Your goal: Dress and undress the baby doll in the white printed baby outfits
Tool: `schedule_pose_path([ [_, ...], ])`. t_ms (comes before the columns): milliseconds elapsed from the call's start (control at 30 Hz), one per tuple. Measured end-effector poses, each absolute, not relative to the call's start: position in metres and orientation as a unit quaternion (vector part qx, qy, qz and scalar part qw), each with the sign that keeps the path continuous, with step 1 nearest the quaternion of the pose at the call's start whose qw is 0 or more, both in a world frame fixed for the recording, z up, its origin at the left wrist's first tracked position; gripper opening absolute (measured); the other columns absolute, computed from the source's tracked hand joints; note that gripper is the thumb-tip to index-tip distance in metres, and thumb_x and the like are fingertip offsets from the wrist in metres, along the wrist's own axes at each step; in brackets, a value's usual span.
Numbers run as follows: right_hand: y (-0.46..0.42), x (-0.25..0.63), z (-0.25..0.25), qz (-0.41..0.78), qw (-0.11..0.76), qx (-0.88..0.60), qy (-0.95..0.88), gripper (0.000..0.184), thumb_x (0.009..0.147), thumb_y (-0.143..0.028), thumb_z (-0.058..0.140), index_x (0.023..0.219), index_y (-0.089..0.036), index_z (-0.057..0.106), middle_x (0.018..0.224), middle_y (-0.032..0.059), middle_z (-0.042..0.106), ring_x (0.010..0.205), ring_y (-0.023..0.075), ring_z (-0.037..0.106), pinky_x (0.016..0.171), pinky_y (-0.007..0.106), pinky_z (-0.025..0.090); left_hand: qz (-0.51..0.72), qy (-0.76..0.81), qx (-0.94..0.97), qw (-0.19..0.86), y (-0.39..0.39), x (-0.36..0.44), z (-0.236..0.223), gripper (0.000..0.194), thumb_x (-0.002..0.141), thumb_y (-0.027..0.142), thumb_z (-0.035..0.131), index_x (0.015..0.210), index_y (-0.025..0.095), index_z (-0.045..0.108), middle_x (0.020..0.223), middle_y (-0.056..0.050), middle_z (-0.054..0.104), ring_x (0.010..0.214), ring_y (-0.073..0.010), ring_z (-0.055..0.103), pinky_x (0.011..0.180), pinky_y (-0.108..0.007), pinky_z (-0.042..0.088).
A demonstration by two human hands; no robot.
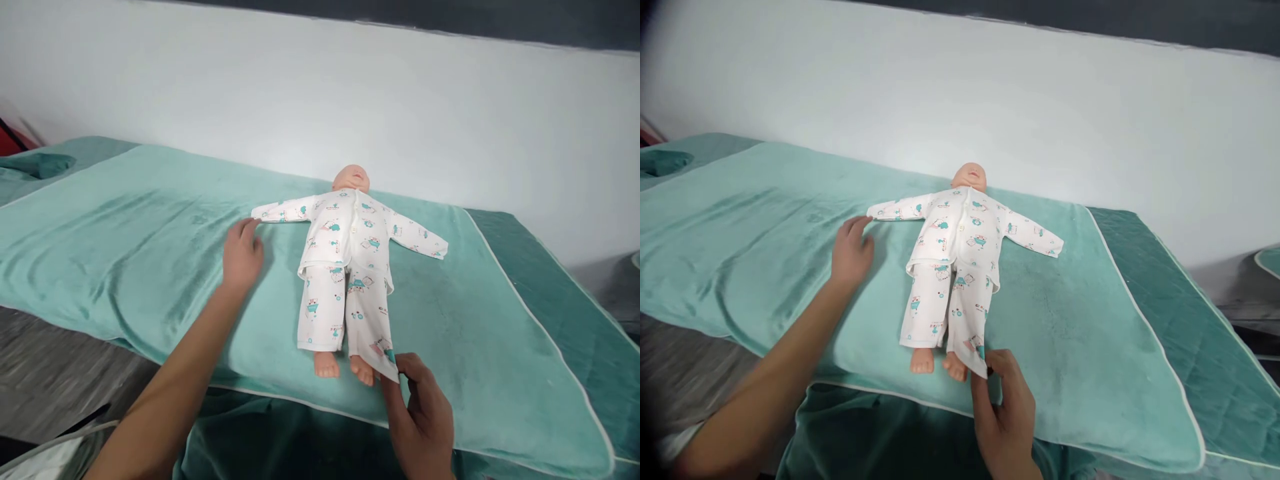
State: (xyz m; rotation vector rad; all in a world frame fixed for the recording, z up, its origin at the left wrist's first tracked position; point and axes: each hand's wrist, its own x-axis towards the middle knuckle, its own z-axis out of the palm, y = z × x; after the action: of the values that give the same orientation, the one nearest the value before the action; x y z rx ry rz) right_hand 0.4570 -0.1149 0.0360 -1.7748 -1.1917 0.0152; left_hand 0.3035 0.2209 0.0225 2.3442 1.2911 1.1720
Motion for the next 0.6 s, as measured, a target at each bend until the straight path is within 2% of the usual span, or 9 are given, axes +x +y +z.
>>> schedule_pose_path([
  [133, -0.117, 0.455, 0.028, 0.032, 0.444, -0.749, -0.491, 0.008, 0.097, -0.017, 0.058, 0.101, -0.024, 0.057, 0.08, -0.0038, 0.06, 0.064, 0.0109, 0.058, 0.058, 0.021, 0.047, 0.402, 0.375, 0.808, 0.215, 0.136, 0.282, 0.017, 0.024, 0.099, 0.022, 0.048, 0.115, 0.019, 0.065, 0.11, -0.008, 0.068, 0.102, -0.0216, 0.065, 0.09, -0.037, 0.052],
  [200, -0.115, 0.456, 0.024, 0.032, 0.433, -0.752, -0.496, 0.013, 0.096, -0.017, 0.059, 0.107, -0.023, 0.058, 0.086, -0.0014, 0.061, 0.068, 0.0115, 0.058, 0.058, 0.021, 0.048, 0.376, 0.328, 0.828, 0.254, 0.094, 0.274, 0.012, 0.021, 0.1, 0.023, 0.051, 0.116, 0.022, 0.064, 0.11, -0.006, 0.069, 0.103, -0.0203, 0.065, 0.091, -0.036, 0.05],
  [267, -0.113, 0.456, 0.022, 0.006, 0.441, -0.743, -0.504, 0.022, 0.095, -0.016, 0.06, 0.116, -0.022, 0.057, 0.1, 0.0036, 0.062, 0.079, 0.0137, 0.061, 0.063, 0.023, 0.051, 0.36, 0.287, 0.854, 0.244, 0.062, 0.269, 0.008, 0.025, 0.098, 0.021, 0.055, 0.123, 0.025, 0.061, 0.115, -0.005, 0.07, 0.109, -0.0214, 0.063, 0.094, -0.038, 0.047],
  [367, -0.11, 0.454, 0.023, -0.032, 0.454, -0.728, -0.513, 0.032, 0.094, -0.013, 0.06, 0.125, -0.022, 0.056, 0.113, 0.0081, 0.059, 0.094, 0.0168, 0.062, 0.072, 0.027, 0.056, 0.339, 0.273, 0.871, 0.229, 0.037, 0.269, 0.005, 0.033, 0.096, 0.017, 0.058, 0.127, 0.026, 0.057, 0.116, -0.004, 0.07, 0.107, -0.0219, 0.063, 0.093, -0.04, 0.043],
  [500, -0.105, 0.445, 0.034, -0.05, 0.467, -0.718, -0.514, 0.031, 0.095, -0.012, 0.059, 0.123, -0.024, 0.058, 0.117, 0.0091, 0.057, 0.106, 0.02, 0.061, 0.086, 0.035, 0.058, 0.344, 0.286, 0.865, 0.225, 0.033, 0.279, 0.006, 0.024, 0.093, 0.014, 0.058, 0.115, 0.023, 0.057, 0.109, -0.005, 0.071, 0.101, -0.0228, 0.062, 0.088, -0.041, 0.041],
  [600, -0.1, 0.433, 0.044, -0.024, 0.442, -0.719, -0.536, 0.035, 0.094, -0.014, 0.06, 0.126, -0.027, 0.057, 0.131, 0.0119, 0.053, 0.12, 0.0244, 0.056, 0.087, 0.038, 0.06, 0.355, 0.293, 0.861, 0.215, 0.035, 0.284, 0.008, 0.015, 0.095, 0.012, 0.053, 0.103, 0.023, 0.059, 0.101, -0.004, 0.071, 0.094, -0.0219, 0.062, 0.082, -0.039, 0.038],
])
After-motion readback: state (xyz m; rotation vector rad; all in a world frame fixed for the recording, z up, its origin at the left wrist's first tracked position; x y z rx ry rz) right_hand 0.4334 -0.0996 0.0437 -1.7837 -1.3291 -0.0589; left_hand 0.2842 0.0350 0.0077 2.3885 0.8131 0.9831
